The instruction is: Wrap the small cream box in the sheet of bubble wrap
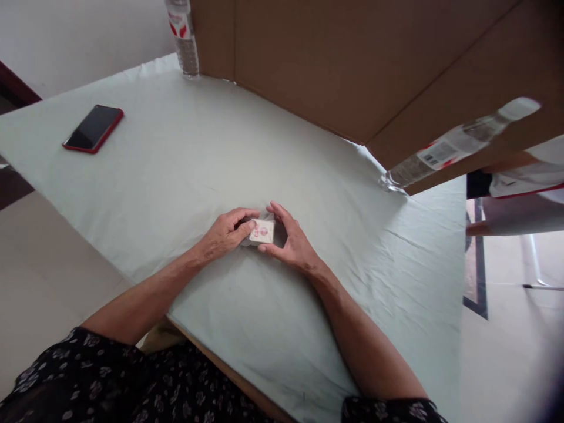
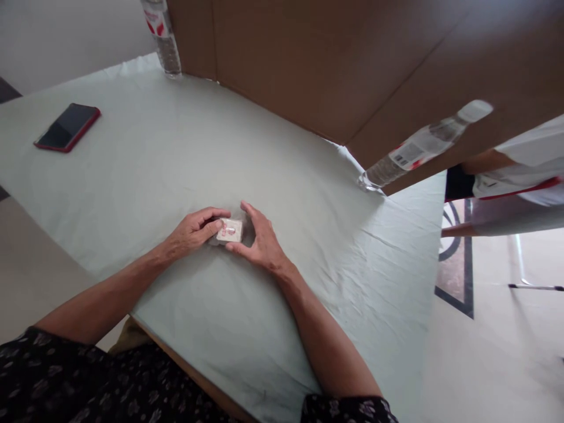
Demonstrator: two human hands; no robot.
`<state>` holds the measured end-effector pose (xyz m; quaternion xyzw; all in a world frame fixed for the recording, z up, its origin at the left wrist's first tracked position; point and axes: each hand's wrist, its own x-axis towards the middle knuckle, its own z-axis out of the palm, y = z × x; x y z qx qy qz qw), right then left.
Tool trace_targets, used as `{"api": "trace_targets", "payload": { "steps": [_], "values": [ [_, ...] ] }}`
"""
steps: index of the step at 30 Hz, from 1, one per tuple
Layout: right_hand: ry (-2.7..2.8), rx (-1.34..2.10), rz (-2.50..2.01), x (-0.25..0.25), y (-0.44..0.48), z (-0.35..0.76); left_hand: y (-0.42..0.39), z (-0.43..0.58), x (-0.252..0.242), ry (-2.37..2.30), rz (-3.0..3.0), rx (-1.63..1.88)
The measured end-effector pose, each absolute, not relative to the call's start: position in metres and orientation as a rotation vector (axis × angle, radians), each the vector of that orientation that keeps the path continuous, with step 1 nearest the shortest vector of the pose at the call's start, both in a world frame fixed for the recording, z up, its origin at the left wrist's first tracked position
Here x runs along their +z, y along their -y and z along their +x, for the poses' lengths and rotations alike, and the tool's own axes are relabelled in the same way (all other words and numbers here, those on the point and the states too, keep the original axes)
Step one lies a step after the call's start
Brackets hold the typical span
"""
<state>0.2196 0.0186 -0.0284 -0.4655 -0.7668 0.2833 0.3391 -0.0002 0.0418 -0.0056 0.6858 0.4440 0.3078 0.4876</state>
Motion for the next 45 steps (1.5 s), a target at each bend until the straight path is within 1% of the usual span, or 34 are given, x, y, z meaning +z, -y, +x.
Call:
{"api": "trace_targets", "payload": {
  "steps": [5, 13, 20, 25, 30, 37, 41, 45],
  "values": [
    [1.978, 0.835, -1.174, -0.032, -0.022, 0.216, -0.040, 0.000, -0.005, -1.071, 1.608, 0.771],
    [2.042, 0.579, -1.189, -0.035, -0.006, 0.215, -0.040, 0.000, -0.011, -1.008, 1.593, 0.788],
    [2.102, 0.575, -1.182, -0.038, -0.008, 0.220, -0.043, -0.004, -0.012, -1.056, 1.619, 0.827],
    [2.033, 0.544, -1.139, -0.036, -0.004, 0.217, -0.039, -0.003, -0.008, -1.003, 1.609, 0.779],
    [2.004, 0.511, -1.170, -0.035, -0.002, 0.217, -0.038, -0.002, -0.008, -0.950, 1.691, 0.826],
    [2.117, 0.600, -1.155, -0.037, -0.009, 0.225, -0.042, -0.005, -0.012, -1.041, 1.588, 0.836],
    [2.038, 0.751, -1.141, -0.031, -0.010, 0.227, -0.045, -0.006, -0.012, -1.069, 1.526, 0.899],
    [2.013, 0.778, -1.150, -0.028, -0.009, 0.227, -0.046, -0.006, -0.013, -1.081, 1.491, 0.922]
  ]
}}
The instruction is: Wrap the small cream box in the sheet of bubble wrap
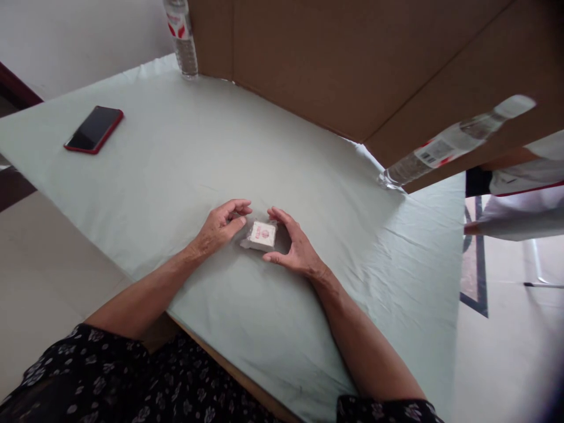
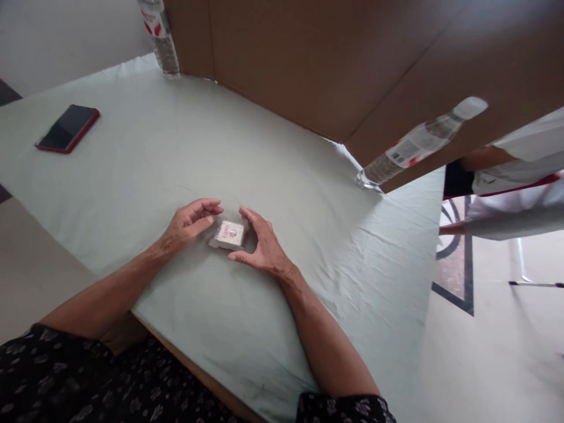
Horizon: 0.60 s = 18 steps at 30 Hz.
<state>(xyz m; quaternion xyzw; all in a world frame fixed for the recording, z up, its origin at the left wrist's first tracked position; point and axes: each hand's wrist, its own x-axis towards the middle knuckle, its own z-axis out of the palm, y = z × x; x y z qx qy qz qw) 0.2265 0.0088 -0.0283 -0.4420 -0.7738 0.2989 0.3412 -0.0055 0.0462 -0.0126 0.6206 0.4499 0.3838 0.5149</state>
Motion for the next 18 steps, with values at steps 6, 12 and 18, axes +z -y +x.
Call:
{"api": "trace_targets", "payload": {
  "steps": [6, 12, 18],
  "values": [
    [2.034, 0.733, -1.138, -0.0311, -0.0080, 0.2255, -0.0462, -0.0040, -0.0151, -1.074, 1.504, 0.910],
    [2.032, 0.710, -1.141, -0.0346, -0.0083, 0.2259, -0.0461, -0.0062, -0.0160, -1.072, 1.539, 0.881],
    [2.050, 0.666, -1.134, -0.0373, -0.0092, 0.2253, -0.0434, -0.0095, -0.0120, -0.986, 1.730, 0.752]
  ]
}}
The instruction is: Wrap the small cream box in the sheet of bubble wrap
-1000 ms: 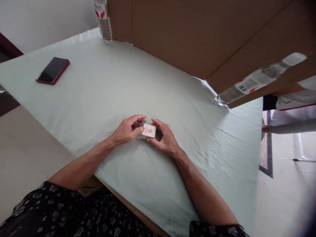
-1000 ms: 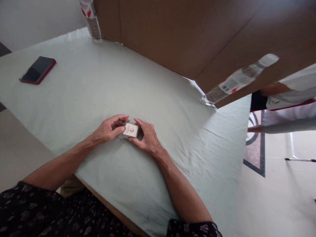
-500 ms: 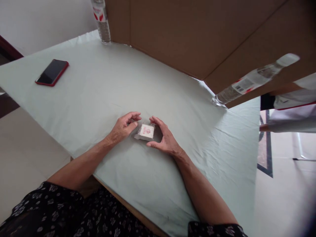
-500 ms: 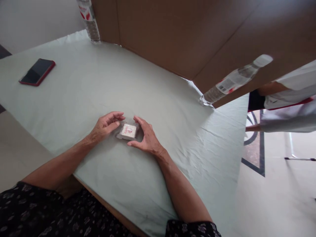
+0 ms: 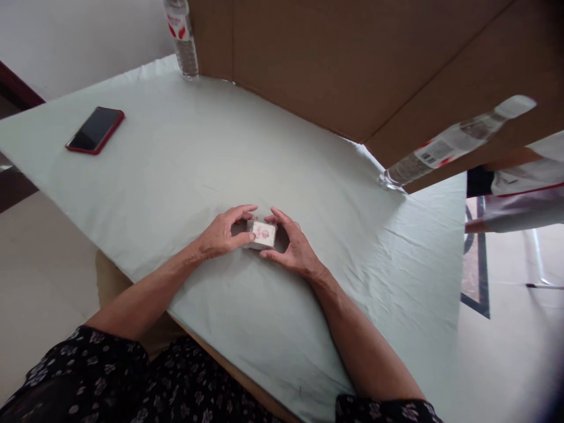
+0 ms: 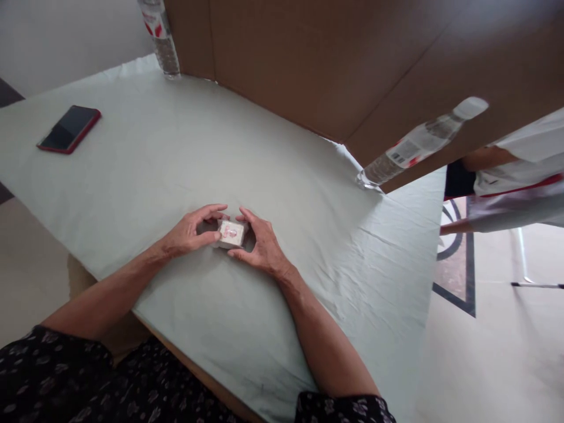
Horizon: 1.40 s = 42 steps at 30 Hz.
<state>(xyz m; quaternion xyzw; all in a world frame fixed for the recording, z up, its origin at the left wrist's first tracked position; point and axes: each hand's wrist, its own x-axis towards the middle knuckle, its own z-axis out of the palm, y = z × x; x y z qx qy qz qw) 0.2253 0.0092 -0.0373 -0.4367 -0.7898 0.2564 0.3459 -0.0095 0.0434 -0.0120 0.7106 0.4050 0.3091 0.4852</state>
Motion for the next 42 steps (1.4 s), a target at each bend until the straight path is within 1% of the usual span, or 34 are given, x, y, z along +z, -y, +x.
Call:
{"api": "trace_targets", "payload": {
  "steps": [11, 15, 18, 20, 25, 33, 38, 42],
  "values": [
    [2.013, 0.540, -1.152, -0.042, -0.007, 0.222, -0.040, -0.009, -0.013, -0.931, 1.819, 0.745],
    [2.038, 0.644, -1.166, -0.033, -0.007, 0.223, -0.041, -0.009, -0.012, -0.950, 1.808, 0.741],
    [1.918, 0.738, -1.163, -0.025, -0.005, 0.225, -0.043, -0.011, -0.012, -0.964, 1.800, 0.772],
    [1.830, 0.724, -1.183, -0.021, -0.004, 0.226, -0.044, -0.011, -0.013, -0.984, 1.796, 0.794],
    [1.862, 0.582, -1.157, -0.018, -0.005, 0.227, -0.043, -0.011, -0.013, -1.047, 1.885, 0.751],
    [2.111, 0.250, -1.179, -0.008, -0.007, 0.223, -0.039, -0.007, -0.013, -1.081, 2.223, 0.709],
    [2.210, -0.009, -1.135, -0.001, -0.009, 0.219, -0.038, -0.006, -0.014, -1.072, 2.233, 0.697],
    [2.249, -0.139, -1.114, 0.001, -0.010, 0.212, -0.037, -0.005, -0.013, -1.079, 2.215, 0.693]
  ]
}}
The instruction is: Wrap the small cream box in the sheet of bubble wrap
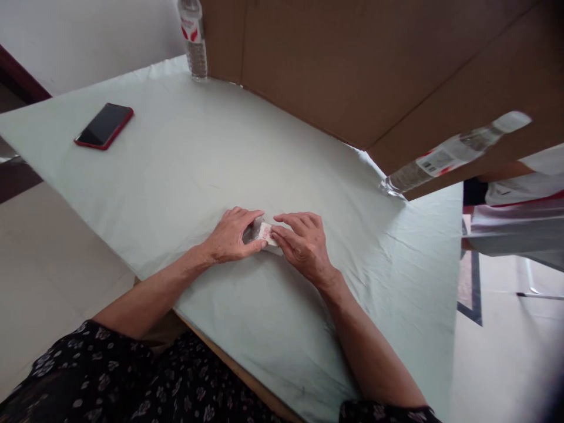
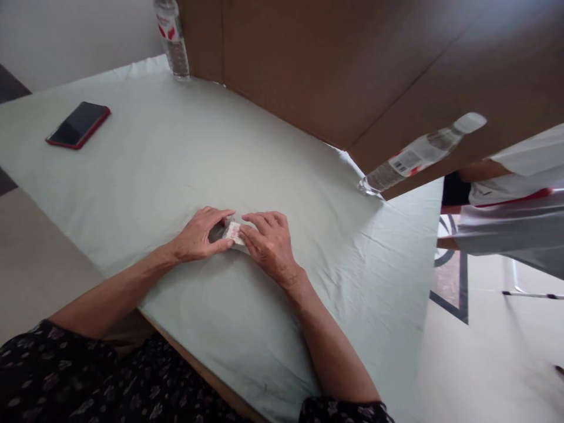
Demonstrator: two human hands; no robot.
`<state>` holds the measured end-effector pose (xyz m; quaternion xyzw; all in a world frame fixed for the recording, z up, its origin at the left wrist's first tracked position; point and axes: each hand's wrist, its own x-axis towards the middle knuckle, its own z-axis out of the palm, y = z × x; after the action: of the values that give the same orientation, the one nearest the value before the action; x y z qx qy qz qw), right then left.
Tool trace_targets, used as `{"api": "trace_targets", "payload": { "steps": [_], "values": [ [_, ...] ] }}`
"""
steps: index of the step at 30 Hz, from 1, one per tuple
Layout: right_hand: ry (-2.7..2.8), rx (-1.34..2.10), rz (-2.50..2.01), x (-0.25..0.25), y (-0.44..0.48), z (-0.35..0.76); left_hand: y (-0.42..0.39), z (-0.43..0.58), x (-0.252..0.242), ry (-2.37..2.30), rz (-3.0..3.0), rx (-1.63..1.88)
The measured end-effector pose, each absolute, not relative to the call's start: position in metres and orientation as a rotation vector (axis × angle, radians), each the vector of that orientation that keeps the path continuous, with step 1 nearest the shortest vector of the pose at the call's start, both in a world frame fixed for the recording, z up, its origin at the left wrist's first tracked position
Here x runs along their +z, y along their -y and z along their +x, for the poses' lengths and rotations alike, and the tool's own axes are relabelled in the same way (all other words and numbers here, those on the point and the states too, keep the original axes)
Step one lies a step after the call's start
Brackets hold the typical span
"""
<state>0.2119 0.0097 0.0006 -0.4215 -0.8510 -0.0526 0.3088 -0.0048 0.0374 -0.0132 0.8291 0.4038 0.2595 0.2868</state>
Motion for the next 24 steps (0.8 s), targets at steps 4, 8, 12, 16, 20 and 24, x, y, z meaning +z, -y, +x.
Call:
{"api": "trace_targets", "payload": {
  "steps": [4, 8, 12, 16, 20, 24],
  "values": [
    [2.190, -0.151, -1.067, -0.003, -0.010, 0.207, -0.036, -0.004, -0.012, -1.096, 2.198, 0.670],
    [2.104, -0.013, -1.097, -0.004, -0.012, 0.207, -0.035, -0.003, -0.010, -1.135, 2.175, 0.636],
    [2.017, 0.222, -1.210, 0.003, -0.015, 0.205, -0.035, -0.003, -0.011, -1.103, 2.172, 0.648],
    [1.854, 0.517, -1.317, 0.014, -0.020, 0.202, -0.033, -0.001, -0.014, -0.999, 2.122, 0.721],
    [1.647, 0.695, -1.324, 0.019, -0.033, 0.206, -0.032, 0.001, -0.016, -0.919, 2.061, 0.799],
    [1.499, 0.791, -1.368, 0.012, -0.054, 0.213, -0.032, 0.001, -0.018, -0.839, 1.938, 0.820]
  ]
}}
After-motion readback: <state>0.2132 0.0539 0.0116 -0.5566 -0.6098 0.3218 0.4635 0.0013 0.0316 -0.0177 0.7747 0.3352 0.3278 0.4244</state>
